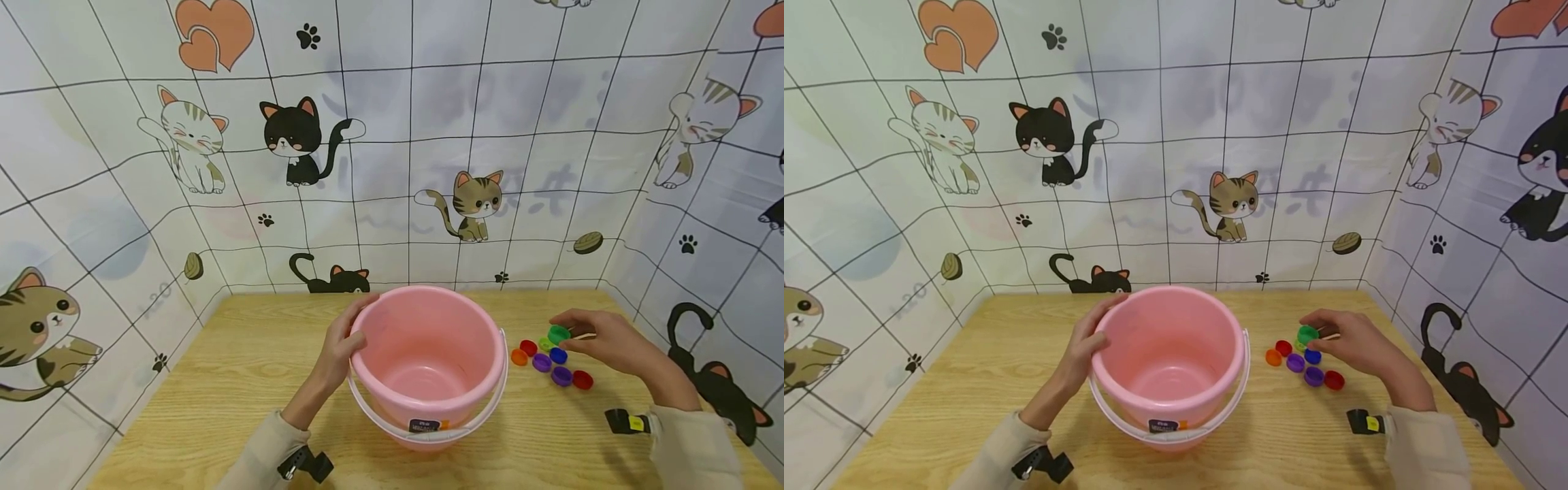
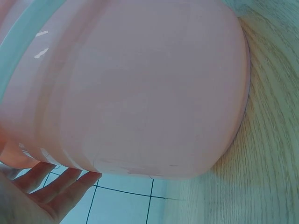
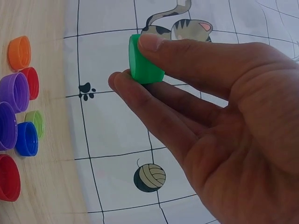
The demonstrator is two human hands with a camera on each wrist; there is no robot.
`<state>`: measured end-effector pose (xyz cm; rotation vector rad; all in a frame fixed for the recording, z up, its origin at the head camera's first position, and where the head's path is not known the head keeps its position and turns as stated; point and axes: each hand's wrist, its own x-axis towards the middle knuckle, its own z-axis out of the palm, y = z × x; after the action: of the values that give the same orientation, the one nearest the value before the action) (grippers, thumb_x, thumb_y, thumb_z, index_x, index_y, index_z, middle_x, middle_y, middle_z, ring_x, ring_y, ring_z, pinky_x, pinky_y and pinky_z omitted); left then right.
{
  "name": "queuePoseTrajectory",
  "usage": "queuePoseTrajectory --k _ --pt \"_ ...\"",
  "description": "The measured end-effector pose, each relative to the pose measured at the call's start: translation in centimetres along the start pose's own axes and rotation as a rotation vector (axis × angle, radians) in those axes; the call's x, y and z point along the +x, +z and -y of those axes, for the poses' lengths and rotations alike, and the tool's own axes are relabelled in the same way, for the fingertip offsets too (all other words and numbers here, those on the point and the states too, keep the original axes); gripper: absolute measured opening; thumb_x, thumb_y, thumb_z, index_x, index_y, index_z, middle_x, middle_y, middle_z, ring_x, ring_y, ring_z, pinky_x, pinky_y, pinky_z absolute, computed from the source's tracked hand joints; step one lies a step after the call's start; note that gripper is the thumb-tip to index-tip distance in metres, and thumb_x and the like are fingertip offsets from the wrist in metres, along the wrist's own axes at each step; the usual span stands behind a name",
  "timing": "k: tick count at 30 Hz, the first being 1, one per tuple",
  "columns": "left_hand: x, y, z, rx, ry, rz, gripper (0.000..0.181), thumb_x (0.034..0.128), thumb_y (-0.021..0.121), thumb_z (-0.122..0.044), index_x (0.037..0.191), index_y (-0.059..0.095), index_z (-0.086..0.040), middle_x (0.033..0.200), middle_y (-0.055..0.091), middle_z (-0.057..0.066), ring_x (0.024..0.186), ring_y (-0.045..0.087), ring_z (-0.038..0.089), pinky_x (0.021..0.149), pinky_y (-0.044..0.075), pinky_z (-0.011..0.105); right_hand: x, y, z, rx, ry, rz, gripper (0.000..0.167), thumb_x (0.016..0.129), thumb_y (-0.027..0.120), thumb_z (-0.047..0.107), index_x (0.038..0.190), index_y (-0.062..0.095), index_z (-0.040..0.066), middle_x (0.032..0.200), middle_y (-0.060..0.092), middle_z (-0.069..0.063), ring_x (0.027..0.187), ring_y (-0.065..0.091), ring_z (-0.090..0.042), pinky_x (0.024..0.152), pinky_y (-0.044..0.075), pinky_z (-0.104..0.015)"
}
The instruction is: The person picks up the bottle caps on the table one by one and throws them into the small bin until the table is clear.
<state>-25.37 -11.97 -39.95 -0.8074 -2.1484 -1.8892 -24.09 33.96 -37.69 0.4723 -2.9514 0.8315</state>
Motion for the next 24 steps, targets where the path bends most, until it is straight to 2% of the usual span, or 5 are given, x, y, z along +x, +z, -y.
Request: queuePoseTrajectory --k 24 --pt "0.0 0.0 0.2 0.003 0.002 -0.004 0.075 0.0754 0.044 -0.009 0.15 0.049 -0.003 0.142 0.059 0.022 0.114 0.061 0.039 0.088 0.059 0.032 0.2 0.1 1.2 0.01 -0.037 0.0 0.035 0.09 0.077 0.016 0.122 0.071 0.002 0.109 0.076 -0.008 0.099 0.074 -0.029 0.083 0.063 -0.042"
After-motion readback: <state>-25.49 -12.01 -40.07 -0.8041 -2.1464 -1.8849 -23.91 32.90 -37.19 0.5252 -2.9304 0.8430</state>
